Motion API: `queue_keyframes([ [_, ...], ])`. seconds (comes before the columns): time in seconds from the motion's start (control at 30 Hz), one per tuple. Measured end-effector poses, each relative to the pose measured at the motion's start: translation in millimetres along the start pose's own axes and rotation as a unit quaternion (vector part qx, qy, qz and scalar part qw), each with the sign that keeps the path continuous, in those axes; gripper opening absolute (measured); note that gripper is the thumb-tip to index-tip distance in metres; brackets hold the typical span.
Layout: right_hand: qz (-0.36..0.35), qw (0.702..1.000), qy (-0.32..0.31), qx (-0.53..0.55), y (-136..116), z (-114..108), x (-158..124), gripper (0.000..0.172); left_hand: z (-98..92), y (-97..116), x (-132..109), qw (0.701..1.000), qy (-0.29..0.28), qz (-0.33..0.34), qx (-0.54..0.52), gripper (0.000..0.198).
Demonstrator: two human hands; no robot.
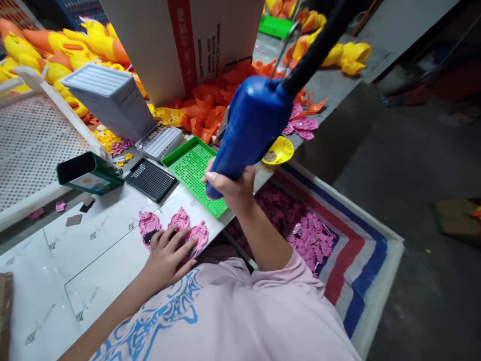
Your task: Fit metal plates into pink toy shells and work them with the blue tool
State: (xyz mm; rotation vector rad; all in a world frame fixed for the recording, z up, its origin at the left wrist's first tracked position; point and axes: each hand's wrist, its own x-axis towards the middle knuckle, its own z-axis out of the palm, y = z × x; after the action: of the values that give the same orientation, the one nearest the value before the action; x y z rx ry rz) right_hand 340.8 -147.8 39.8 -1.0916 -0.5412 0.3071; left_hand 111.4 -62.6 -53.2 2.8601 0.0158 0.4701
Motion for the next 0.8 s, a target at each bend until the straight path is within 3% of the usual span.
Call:
queue_keyframes([
  [0.13,0.055,0.998,0.01,-0.022,23.4,-1.8,-4.3,0.014,-0.4,-0.1,0.4,1.0,0.002,0.002,0.0,0.036],
  [0.3,0.064,0.997,0.021,-0.026,44.6,-3.8,-0.8,0.014,-0.2,-0.6,2.3,1.0,0.011,0.0,-0.004,0.036],
  [0.8,0.099,0.995,-0.003,-0.033,40.7,-2.1,-1.8,0.019,0.9,-2.6,4.1,1.0,0.012,-0.005,-0.012,0.036],
])
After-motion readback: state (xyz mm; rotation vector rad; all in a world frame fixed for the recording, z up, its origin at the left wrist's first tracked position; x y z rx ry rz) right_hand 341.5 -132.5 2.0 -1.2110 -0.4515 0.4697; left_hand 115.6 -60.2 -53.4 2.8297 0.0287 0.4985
